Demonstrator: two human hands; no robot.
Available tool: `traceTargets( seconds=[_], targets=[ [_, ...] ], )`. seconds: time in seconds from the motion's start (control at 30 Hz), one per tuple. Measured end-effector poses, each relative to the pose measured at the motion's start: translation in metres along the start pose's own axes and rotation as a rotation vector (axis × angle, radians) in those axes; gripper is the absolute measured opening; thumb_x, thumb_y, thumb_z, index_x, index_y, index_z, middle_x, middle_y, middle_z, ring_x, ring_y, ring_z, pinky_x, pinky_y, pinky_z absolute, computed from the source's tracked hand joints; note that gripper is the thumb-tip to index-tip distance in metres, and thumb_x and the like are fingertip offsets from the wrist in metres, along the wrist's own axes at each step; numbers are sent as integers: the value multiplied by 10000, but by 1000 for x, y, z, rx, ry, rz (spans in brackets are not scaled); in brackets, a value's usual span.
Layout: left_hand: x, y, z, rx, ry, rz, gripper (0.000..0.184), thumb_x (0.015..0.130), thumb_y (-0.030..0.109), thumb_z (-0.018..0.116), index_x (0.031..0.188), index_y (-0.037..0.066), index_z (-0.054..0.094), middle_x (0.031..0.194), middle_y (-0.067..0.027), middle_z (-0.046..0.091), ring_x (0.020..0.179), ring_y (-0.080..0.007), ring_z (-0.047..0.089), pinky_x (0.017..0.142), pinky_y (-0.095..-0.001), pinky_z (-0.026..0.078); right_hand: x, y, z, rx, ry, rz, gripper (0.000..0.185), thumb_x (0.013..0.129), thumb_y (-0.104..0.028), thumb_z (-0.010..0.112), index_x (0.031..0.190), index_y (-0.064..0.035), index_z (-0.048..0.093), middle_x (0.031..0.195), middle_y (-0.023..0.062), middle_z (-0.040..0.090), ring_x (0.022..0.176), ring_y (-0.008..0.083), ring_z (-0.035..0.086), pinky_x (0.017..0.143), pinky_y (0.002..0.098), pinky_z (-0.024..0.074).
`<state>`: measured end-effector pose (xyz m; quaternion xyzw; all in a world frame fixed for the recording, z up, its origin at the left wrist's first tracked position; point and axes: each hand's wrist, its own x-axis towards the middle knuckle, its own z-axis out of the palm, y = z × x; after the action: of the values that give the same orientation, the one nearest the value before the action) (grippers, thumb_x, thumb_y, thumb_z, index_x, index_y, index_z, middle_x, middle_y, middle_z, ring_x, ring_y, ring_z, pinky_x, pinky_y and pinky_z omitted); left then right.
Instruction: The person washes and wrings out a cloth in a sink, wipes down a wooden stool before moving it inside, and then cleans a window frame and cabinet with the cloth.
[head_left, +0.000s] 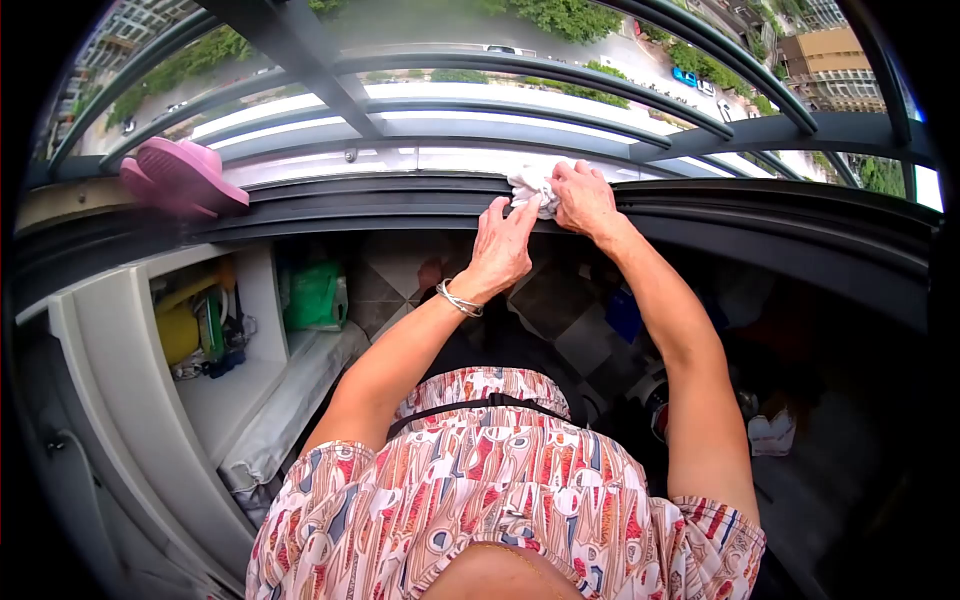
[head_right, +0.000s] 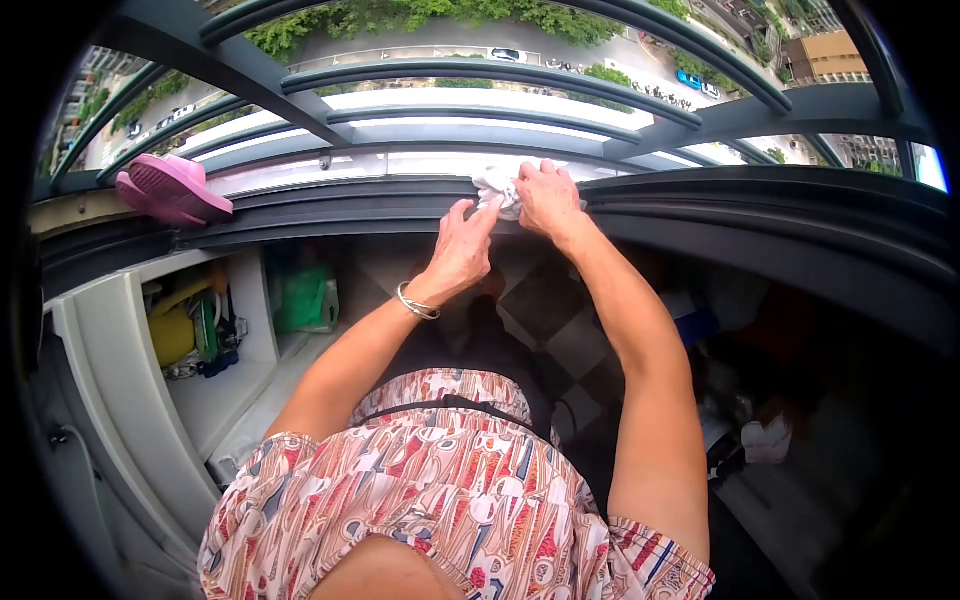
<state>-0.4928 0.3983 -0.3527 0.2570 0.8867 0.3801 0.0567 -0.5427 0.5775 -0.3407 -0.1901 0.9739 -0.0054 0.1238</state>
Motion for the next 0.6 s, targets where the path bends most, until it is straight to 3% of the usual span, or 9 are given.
traceTargets(
  seconds=[0.13,0.23,0.3,0.33,0.37,0.43,0.5,0.53,0.6],
  targets=[
    [-26,22,-15,-207,-31,81,439,766,6,564,1197,47,490,1118,-145,557,1071,-360,466,892,-436,389,-22,33,5,-78,-52,-3,388,604,-65,682,986,-101,625,1000,52,545,959,255,515,798,358,460],
    [-61,0,-33,-333,-21,-62,250,796,38,569,1044,23,592,962,-141,627,923,-310,578,811,-366,462,-6,28,-13,-152,-223,35,266,670,-160,629,924,-84,659,960,102,581,915,287,566,796,385,469],
    [-82,-13,-59,-346,-91,-269,261,821,76,542,1071,25,596,954,-138,636,904,-267,605,798,-335,470,-10,38,-32,359,-68,211,299,707,-206,580,956,-65,664,978,157,598,920,319,592,805,396,469],
    [-94,-19,-71,-409,-114,-432,274,832,100,533,1086,19,594,966,-131,644,902,-216,614,788,-301,471,-17,38,-60,508,-69,185,355,718,-231,572,1016,-53,644,1008,188,593,921,330,599,807,386,465],
    [-107,-30,-74,-451,-91,-521,284,845,122,528,1101,16,590,968,-104,654,905,-183,609,792,-280,468,-29,29,-88,820,-73,305,348,718,-256,598,992,-49,652,1017,157,600,919,330,582,804,372,460],
    [-121,-37,-81,-578,-71,-722,281,873,153,523,1110,21,594,990,-86,648,904,-181,606,786,-285,470,-41,15,-99,860,161,236,338,700,-241,637,988,-65,655,997,144,601,930,321,562,805,351,457],
    [-121,-38,-78,-725,-36,-824,283,893,163,511,1130,24,577,982,-74,640,876,-162,607,754,-272,475,-29,-11,-87,820,253,-18,312,692,-190,656,985,-81,656,988,146,589,951,315,545,818,356,451],
    [-119,-39,-75,-872,-5,-922,284,914,173,499,1151,28,559,974,-63,632,848,-142,608,722,-259,480,-18,-37,-78,855,208,-74,325,716,-92,624,1039,-59,624,1038,115,553,983,256,547,851,329,445],
    [-110,-41,-64,-1057,45,-960,304,925,177,484,1189,31,520,1000,-71,624,848,-141,606,715,-258,481,11,-89,-29,778,360,-320,299,735,-82,592,1029,-110,642,1061,117,553,1014,304,536,876,382,441]
  ],
)
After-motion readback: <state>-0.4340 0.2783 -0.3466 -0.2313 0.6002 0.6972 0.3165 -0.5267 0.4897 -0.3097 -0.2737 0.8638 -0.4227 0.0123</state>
